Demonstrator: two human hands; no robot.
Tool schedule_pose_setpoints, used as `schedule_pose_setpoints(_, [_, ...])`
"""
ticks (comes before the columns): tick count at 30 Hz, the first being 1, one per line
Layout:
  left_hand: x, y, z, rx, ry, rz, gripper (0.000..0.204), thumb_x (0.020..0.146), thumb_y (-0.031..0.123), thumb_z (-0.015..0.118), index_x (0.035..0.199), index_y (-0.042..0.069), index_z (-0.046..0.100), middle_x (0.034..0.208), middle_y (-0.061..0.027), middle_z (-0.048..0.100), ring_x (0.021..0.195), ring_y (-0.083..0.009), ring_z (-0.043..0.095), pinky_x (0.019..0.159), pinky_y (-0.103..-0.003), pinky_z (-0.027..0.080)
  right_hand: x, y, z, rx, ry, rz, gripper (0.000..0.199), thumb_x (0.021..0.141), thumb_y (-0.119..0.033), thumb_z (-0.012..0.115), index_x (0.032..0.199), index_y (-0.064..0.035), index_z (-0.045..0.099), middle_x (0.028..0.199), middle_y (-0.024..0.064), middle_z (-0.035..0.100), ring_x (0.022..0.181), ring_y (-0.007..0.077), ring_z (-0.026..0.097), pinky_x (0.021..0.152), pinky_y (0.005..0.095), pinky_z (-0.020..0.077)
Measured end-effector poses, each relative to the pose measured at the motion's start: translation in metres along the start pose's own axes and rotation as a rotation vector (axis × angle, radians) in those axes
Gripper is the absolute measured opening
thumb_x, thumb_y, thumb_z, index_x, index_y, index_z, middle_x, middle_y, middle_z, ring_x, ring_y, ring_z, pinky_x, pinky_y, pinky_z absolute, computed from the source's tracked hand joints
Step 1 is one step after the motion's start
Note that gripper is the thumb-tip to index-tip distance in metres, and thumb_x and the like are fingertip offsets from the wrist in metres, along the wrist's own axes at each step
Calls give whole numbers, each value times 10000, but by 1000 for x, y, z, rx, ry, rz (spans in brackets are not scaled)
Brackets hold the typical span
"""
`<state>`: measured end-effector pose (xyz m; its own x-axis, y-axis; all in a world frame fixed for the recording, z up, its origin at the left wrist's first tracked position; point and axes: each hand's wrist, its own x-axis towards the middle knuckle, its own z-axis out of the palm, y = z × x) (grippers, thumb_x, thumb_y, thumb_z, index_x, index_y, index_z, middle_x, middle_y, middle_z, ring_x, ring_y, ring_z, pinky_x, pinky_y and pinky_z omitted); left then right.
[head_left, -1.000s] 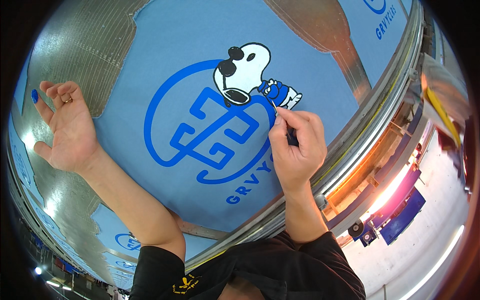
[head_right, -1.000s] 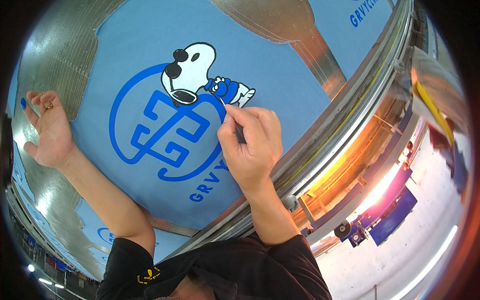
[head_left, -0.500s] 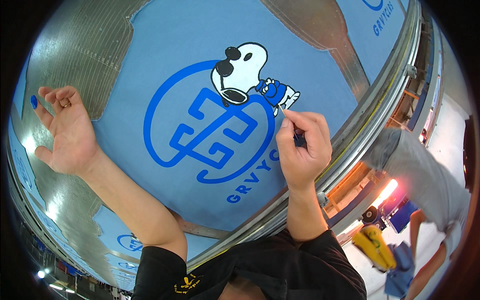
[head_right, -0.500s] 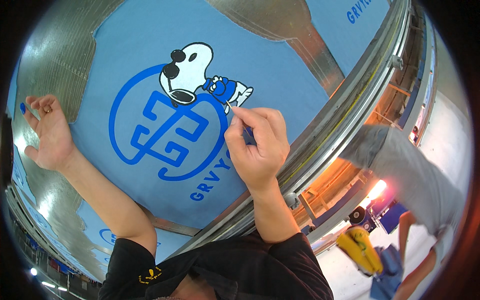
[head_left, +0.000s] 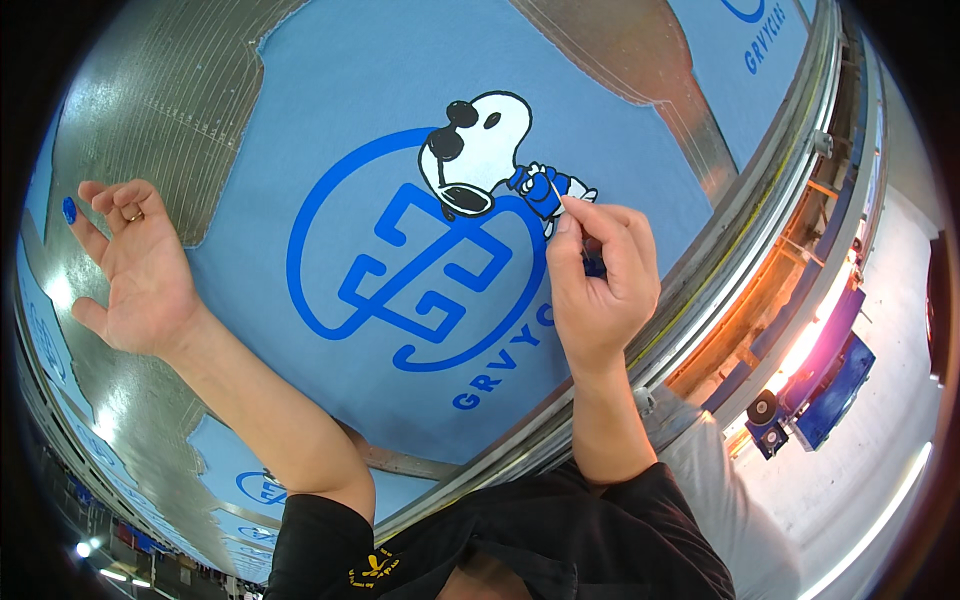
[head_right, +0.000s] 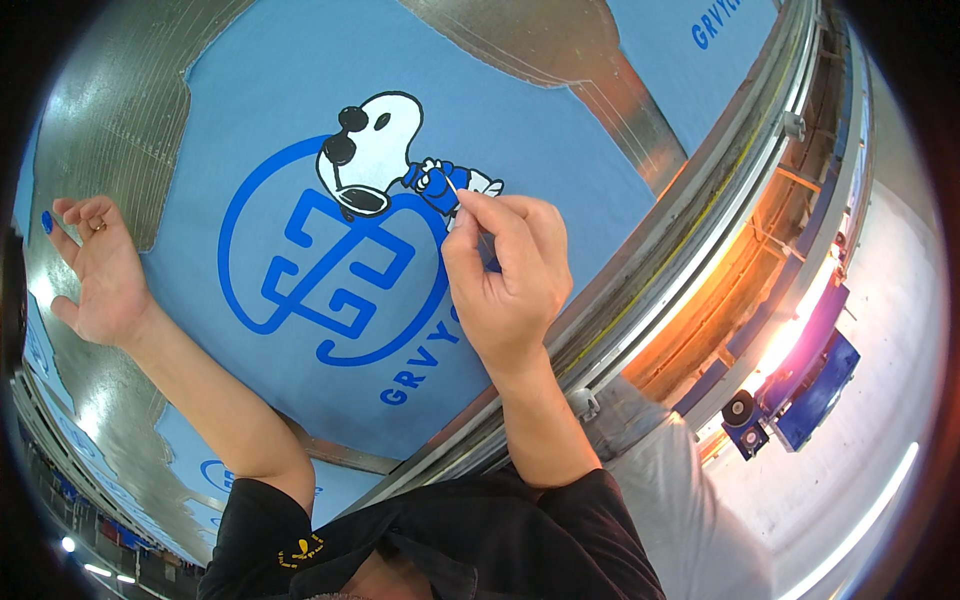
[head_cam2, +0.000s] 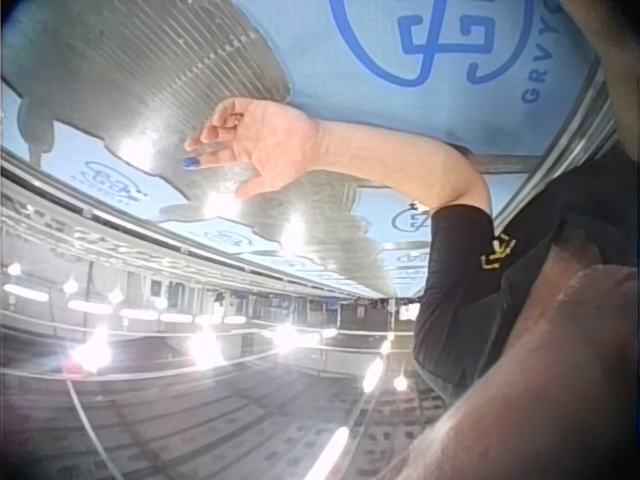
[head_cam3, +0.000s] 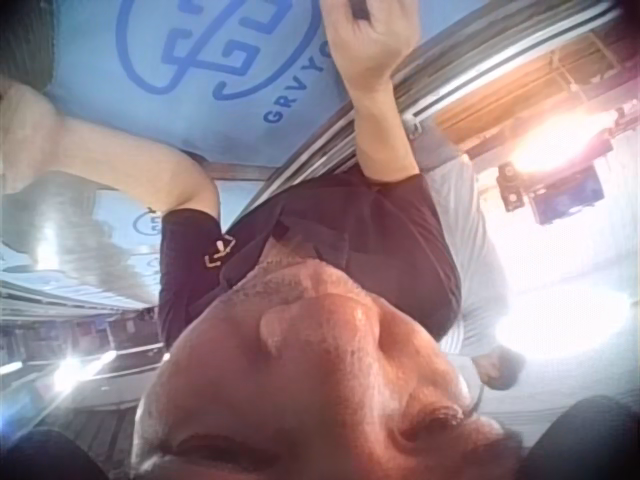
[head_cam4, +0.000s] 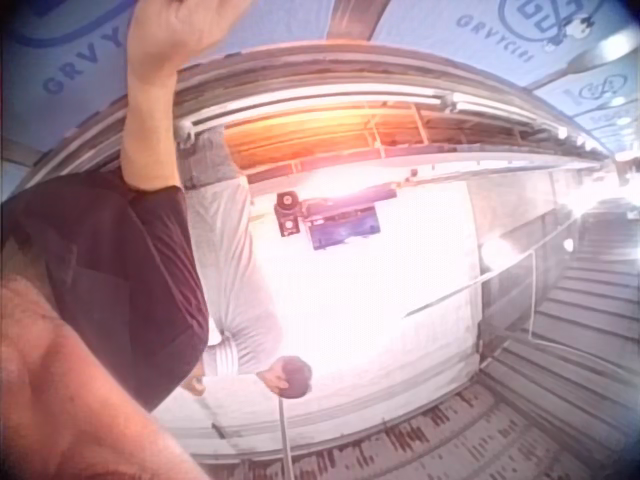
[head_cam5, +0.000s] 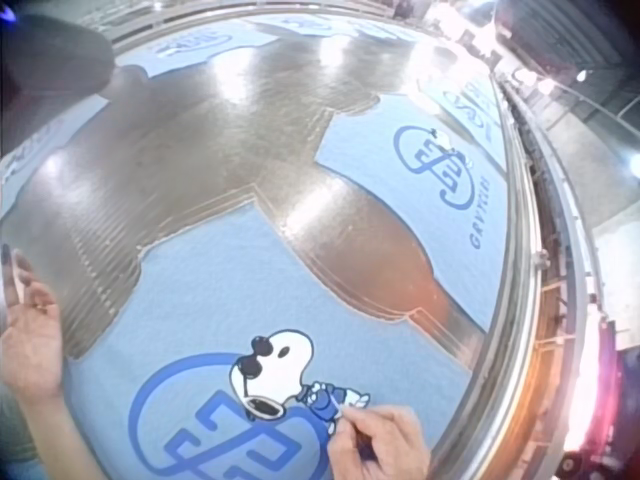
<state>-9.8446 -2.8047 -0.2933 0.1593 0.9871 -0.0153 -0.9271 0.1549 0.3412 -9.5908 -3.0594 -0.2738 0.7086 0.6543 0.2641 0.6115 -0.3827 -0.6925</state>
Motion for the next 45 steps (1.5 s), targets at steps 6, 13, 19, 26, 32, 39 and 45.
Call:
schedule_pose_setpoints(6, [-1,-2,0,-15,-13,-9,826,1044,710,159,1482,42,371,1347,-223,435,1070,-309,465,963,-495,384,0,3,2,-43,-7,-59,157,873,71,732,1008,2,774,904,50,672,704,75,574,613,214,472])
schedule_pose_setpoints(13, [-1,-1,0,-17,-5,-7,824,1045,707,161,1493,45,360,1347,-222,435,1076,-312,466,975,-511,383,-1,2,5,-56,10,-26,232,771,82,763,976,-26,773,878,63,677,772,181,622,684,287,494])
schedule_pose_setpoints(19, [-1,-1,0,-23,-14,-9,825,1044,710,164,1503,51,353,1353,-221,433,1080,-312,467,980,-512,383,1,2,4,-59,8,-52,239,764,80,764,975,-31,773,870,61,680,764,182,621,679,287,493])
schedule_pose_setpoints(26, [-1,-1,0,-19,-23,-14,827,1044,710,160,1489,43,360,1353,-224,433,1081,-313,467,982,-513,382,2,2,3,-61,-3,-75,158,854,74,732,989,3,774,886,52,675,697,85,582,606,219,470])
schedule_pose_setpoints(32, [-1,-1,0,-21,-25,-15,829,1044,711,162,1475,33,366,1350,-228,439,1077,-313,470,981,-515,381,1,2,2,-70,3,-67,154,855,71,730,987,4,774,884,52,674,691,82,579,601,219,469])
schedule_pose_setpoints(39, [-1,0,1,-17,2,-6,837,1042,713,164,1468,26,380,1348,-227,443,1076,-313,470,973,-514,382,0,2,3,-58,4,-54,158,852,82,724,983,7,772,876,53,668,686,79,580,602,219,473])
schedule_pose_setpoints(45, [-1,-1,1,-19,4,-4,836,1043,712,164,1468,24,376,1343,-225,443,1075,-311,469,970,-512,382,0,2,3,-36,22,-31,206,788,96,741,964,-7,767,874,65,672,733,141,612,622,257,499])
